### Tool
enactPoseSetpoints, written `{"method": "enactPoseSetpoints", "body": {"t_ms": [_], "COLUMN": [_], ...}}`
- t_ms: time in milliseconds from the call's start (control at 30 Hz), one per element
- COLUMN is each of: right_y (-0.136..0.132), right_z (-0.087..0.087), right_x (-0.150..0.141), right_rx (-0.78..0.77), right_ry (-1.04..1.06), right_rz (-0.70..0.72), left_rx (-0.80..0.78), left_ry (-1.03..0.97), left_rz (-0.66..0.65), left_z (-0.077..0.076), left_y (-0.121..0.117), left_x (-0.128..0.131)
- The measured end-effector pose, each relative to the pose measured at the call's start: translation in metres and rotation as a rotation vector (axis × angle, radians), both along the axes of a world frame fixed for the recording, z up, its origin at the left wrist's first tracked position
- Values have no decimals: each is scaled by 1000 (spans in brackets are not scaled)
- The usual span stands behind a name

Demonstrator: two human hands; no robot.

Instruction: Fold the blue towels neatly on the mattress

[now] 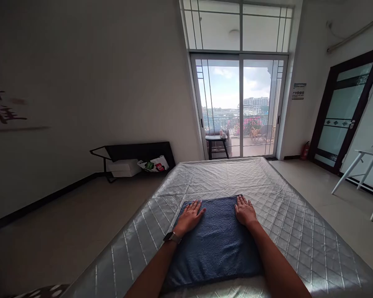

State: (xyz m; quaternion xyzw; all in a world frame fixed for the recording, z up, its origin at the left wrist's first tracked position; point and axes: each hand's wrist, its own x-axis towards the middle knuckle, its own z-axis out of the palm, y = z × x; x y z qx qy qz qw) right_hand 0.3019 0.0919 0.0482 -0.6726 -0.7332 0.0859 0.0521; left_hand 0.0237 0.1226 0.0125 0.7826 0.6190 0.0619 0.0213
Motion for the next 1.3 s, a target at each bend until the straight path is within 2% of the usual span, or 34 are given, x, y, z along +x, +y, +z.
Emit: {"method": "enactPoseSetpoints", "body": {"t_ms": [100, 200, 433, 667, 767, 867, 967, 1067, 1167, 1300], "right_y": [-1, 0, 2, 1, 0, 1, 4, 7, 8, 10], "right_z": [1, 1, -4, -1, 1, 1, 0, -2, -6, -10], "right_x": [-1, -1, -1, -3, -4, -6, -7, -6, -5, -2], "right_rx": [-9, -12, 10, -3, 6, 30, 62, 53, 39, 31], "right_ry": [-8, -2, 16, 27, 27, 15, 21, 71, 103, 91], "right_rz": [-3, -9, -30, -34, -41, -44, -39, -34, -19, 7], "left_rx": [-12, -37, -40, 4, 31, 72, 103, 99, 92, 67], "left_ry": [-4, -4, -11, -7, -5, -12, -25, -50, -66, -25], "left_rz": [90, 122, 114, 145, 184, 150, 20, -176, -330, -394], "left_z": [0, -2, -5, -9, -6, 3, 13, 16, 12, 5], "left_y": [7, 11, 14, 15, 16, 14, 5, -8, -13, 0], "left_x": [-26, -36, -36, -40, -45, -42, -25, 9, 54, 112]}}
